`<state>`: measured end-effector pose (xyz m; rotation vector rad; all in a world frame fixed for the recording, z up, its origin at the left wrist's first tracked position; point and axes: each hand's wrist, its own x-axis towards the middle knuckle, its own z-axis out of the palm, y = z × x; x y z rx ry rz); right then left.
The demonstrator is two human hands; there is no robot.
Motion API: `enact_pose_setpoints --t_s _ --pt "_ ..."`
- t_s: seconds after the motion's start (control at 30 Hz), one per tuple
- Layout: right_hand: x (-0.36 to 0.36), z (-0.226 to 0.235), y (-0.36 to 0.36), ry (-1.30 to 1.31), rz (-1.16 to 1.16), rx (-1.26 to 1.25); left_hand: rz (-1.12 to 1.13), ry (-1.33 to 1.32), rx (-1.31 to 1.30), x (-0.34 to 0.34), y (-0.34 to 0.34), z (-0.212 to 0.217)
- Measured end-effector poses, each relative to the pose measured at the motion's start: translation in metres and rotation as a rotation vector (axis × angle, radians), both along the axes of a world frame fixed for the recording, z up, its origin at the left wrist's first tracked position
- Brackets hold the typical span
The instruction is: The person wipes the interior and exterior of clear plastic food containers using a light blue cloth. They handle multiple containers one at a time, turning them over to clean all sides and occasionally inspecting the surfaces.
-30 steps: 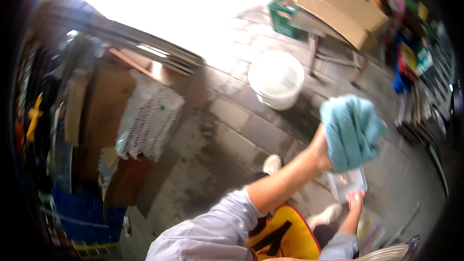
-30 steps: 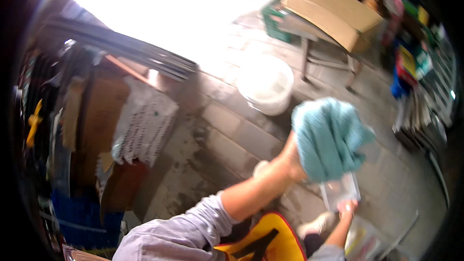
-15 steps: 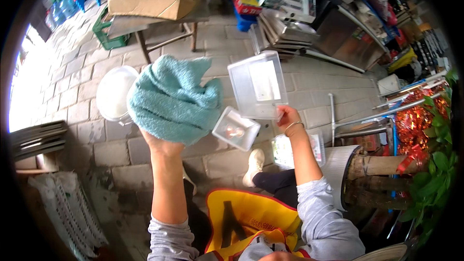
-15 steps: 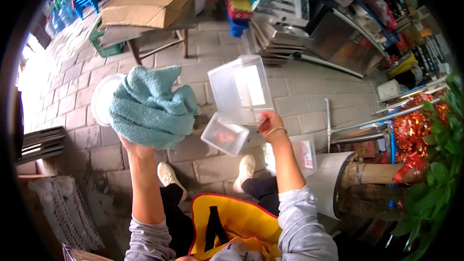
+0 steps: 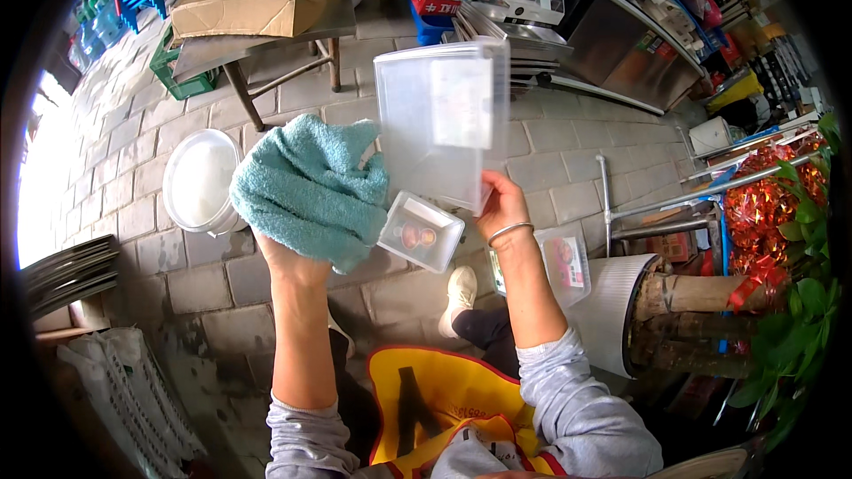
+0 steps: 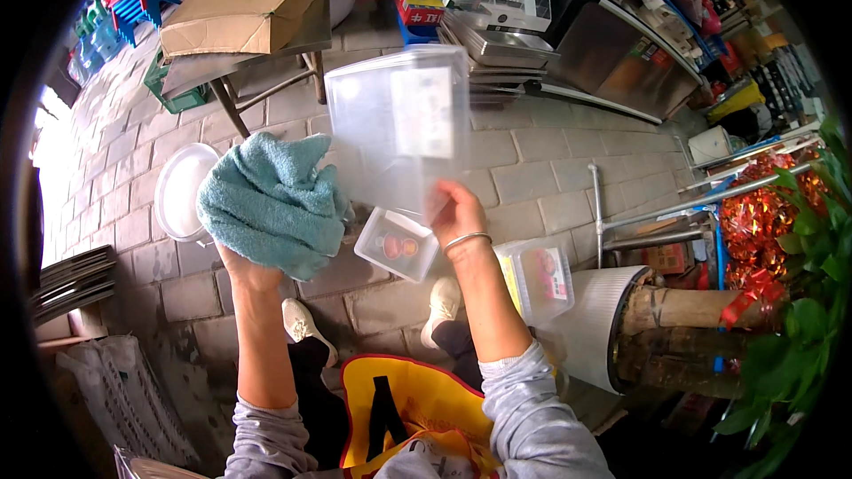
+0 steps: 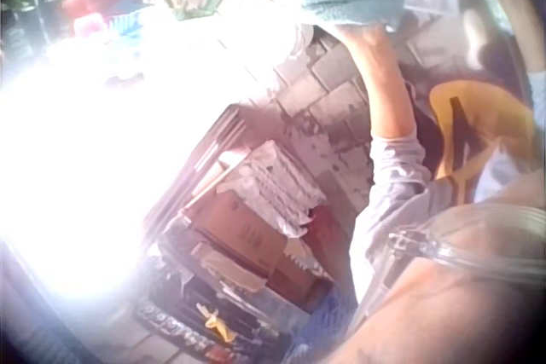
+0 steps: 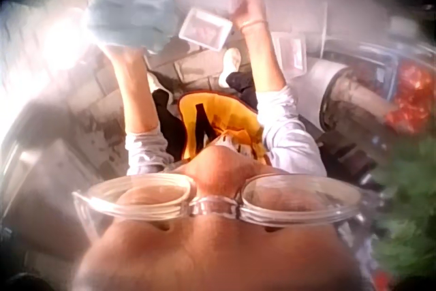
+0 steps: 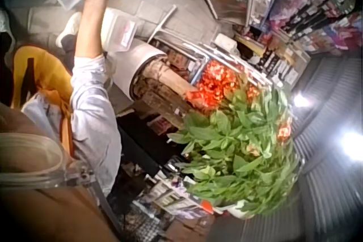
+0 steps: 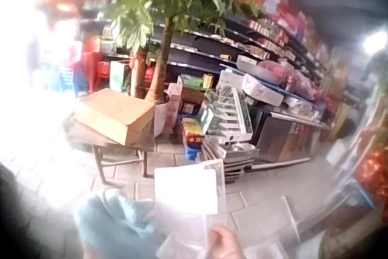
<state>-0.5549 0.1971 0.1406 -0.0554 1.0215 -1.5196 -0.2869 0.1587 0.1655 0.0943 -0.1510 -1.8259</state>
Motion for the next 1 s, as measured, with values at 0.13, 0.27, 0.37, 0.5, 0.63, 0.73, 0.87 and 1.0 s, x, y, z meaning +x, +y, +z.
enact_pose_setpoints --t_s 0.13,0.27,0.37,0.5,0.63,0.73,0.87,1.0 --pt "0.000 0.009 0.002 0.621 -0.189 -0.217 -0.020 0.003 -0.079 -0.001 -0.005 -0.004" --pt "-0.008 0.002 0.003 1.049 -0.331 -0.403 -0.026 -0.022 0.001 -0.008 -0.006 -0.003" --pt "-0.007 0.003 0.005 1.369 -0.414 -0.529 0.019 -0.098 0.056 -0.015 -0.005 0.004" --pt "-0.008 0.011 0.012 2.023 -0.471 -0.627 0.017 -0.160 -0.050 -0.020 -0.002 0.007" --pt "-0.005 0.014 0.013 2.132 -0.506 -0.706 -0.001 -0.148 0.071 -0.018 -0.003 0.002" --pt "-0.008 0.004 0.013 1.977 -0.400 -0.762 -0.074 -0.043 0.009 -0.017 -0.005 0.001" --pt "-0.005 0.002 0.011 1.935 -0.360 -0.759 -0.122 0.020 -0.057 -0.017 -0.007 0.002" --pt "-0.001 0.007 0.010 2.051 -0.412 -0.758 -0.155 0.047 -0.087 -0.016 -0.007 0.001"
